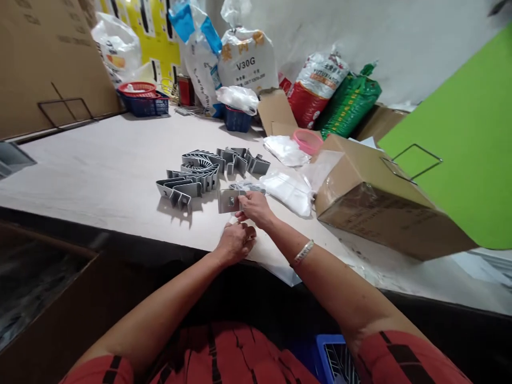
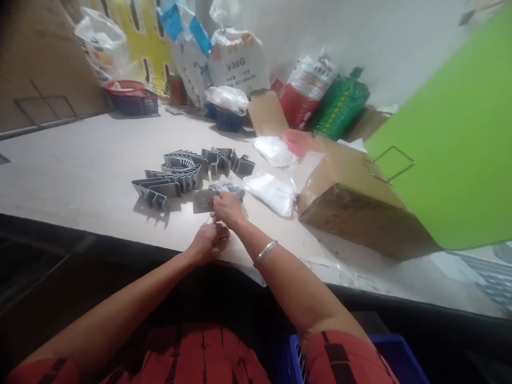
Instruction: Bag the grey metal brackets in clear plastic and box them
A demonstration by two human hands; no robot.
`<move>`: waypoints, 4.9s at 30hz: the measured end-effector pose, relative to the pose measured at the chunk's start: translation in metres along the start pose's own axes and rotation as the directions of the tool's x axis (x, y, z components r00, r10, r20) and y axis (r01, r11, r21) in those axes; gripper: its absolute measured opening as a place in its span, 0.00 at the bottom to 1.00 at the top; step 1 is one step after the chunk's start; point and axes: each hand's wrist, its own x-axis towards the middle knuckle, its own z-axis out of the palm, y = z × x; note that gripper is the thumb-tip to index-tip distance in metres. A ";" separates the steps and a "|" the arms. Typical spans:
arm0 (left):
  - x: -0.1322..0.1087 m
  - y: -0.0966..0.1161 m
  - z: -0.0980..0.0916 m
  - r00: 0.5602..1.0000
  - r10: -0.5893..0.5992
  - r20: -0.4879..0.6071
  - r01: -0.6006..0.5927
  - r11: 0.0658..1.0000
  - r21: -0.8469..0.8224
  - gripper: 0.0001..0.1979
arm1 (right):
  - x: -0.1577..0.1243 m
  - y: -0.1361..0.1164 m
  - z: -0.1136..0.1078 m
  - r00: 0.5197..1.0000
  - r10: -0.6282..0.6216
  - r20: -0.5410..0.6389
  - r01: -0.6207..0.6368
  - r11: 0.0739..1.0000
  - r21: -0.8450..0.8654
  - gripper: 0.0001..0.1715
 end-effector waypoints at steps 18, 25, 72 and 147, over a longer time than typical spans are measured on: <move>0.048 0.062 -0.016 0.959 0.265 0.106 -0.279 0.947 0.156 0.05 | -0.118 0.070 -0.154 0.924 -0.361 0.124 0.364 0.932 0.005 0.17; 0.045 0.091 -0.017 0.928 0.370 0.034 -0.371 0.923 0.100 0.11 | -0.128 0.085 -0.161 0.934 -0.246 0.260 0.253 0.968 0.007 0.16; 0.012 0.064 -0.001 0.985 0.046 -0.164 -0.056 0.997 -0.055 0.12 | -0.114 0.088 -0.090 0.827 -0.259 -0.499 0.382 0.910 0.163 0.09; 0.088 -0.058 -0.023 0.883 -0.394 -0.255 0.219 0.826 -0.519 0.11 | 0.048 0.090 -0.030 0.797 -0.591 0.127 0.593 0.725 -0.349 0.31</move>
